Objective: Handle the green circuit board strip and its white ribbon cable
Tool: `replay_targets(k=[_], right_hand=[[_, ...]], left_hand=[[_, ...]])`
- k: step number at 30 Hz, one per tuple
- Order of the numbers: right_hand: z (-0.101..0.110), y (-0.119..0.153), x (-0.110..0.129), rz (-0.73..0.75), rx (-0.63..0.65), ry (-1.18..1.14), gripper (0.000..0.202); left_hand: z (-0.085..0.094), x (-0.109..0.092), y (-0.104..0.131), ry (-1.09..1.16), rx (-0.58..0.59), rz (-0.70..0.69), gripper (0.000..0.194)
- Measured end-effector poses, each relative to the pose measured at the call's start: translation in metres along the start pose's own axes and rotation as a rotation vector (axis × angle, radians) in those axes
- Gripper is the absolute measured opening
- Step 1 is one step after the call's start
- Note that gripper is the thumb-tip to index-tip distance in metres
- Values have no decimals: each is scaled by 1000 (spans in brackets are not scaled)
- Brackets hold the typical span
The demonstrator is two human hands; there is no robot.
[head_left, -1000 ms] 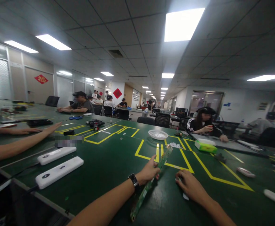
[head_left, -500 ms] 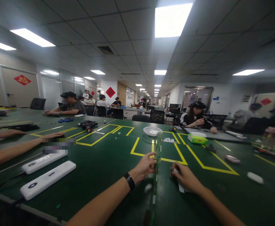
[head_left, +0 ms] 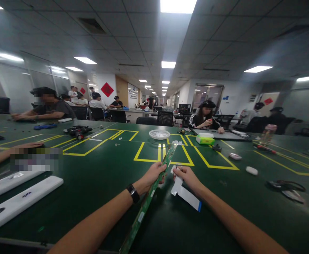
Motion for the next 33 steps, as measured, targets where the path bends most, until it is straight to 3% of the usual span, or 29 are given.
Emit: replay_targets(k=[6, 18, 27, 33], right_hand=[[-1, 1, -3, 9, 4, -48, 42], [-1, 0, -4, 22, -65, -5, 40], [2, 1, -3, 59, 68, 43, 47], [7, 2, -4, 52, 135, 54, 49]], left_hand=[[-6, 7, 2, -33, 71, -37, 37], [-8, 2, 8, -144, 77, -87, 41], [-2, -2, 16, -394, 306, -157, 47], [-3, -10, 20, -408, 424, -140, 48]])
Point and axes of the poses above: each hand's wrist, its own y-axis away from the middle knuckle, its own z-axis out of the back of the hand, x = y × z, the point moved 1 cm from there along -y, towards the middle knuckle, and after that the axes turned 5 degrees about -y, right-handed, at the moved point
